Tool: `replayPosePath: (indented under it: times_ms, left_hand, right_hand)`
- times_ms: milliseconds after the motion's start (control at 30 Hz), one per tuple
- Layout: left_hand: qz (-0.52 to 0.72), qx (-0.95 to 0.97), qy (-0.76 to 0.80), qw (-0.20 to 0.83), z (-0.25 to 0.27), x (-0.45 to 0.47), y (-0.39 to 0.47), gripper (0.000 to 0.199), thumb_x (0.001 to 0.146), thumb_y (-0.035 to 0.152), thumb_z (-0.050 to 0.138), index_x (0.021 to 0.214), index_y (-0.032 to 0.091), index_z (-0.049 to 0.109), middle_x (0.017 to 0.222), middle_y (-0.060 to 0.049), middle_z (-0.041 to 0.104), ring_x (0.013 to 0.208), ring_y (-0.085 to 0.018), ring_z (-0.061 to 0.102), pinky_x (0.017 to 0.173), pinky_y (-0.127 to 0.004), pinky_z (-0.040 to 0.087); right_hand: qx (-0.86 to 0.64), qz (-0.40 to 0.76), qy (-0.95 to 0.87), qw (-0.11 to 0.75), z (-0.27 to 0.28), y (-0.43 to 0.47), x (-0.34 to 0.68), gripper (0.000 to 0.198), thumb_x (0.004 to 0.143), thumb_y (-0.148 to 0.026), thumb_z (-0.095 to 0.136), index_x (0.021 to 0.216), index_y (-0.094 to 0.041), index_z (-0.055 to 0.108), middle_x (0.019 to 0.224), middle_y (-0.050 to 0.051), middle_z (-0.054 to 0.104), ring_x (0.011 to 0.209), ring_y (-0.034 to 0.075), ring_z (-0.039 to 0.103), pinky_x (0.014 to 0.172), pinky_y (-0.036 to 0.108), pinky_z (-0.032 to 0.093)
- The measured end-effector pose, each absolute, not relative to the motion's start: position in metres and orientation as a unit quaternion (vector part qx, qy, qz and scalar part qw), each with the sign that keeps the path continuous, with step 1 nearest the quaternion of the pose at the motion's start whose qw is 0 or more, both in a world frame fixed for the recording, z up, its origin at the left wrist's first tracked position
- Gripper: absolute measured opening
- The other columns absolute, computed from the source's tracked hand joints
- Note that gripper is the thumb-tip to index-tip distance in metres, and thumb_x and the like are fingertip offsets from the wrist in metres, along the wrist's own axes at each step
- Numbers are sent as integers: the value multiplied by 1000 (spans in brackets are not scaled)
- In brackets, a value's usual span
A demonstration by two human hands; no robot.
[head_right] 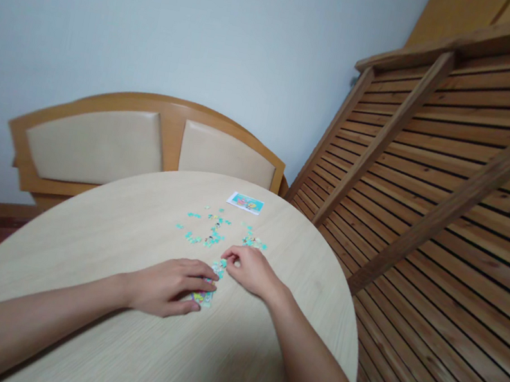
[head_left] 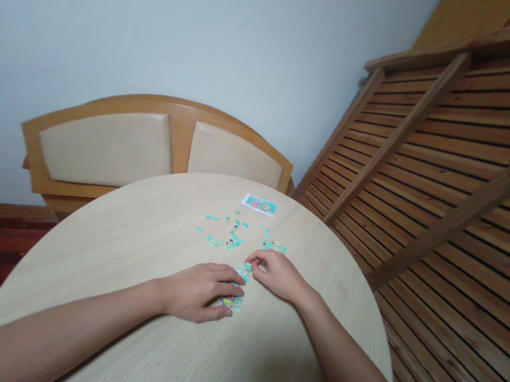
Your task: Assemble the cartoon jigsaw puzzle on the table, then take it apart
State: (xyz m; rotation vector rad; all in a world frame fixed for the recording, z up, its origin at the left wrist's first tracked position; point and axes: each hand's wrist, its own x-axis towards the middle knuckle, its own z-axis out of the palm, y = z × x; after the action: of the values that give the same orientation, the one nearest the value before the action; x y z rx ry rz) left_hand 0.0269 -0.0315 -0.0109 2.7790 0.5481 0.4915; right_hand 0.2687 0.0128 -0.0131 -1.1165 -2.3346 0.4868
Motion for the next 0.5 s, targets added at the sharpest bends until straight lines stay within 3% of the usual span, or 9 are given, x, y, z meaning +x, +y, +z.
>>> replayPosePath:
  times_ms: [500]
  left_hand:
    - [174,959,188,124,-11,28,-31,38,95,34,58,131,22,61,132,-12,62,124,-28,57,108,-41,44]
  right_hand:
    - [-378,146,-884,235,-12,11,265,22,86,-14,60,98,-20,77,95,5,77,90,19,69,85,30,49]
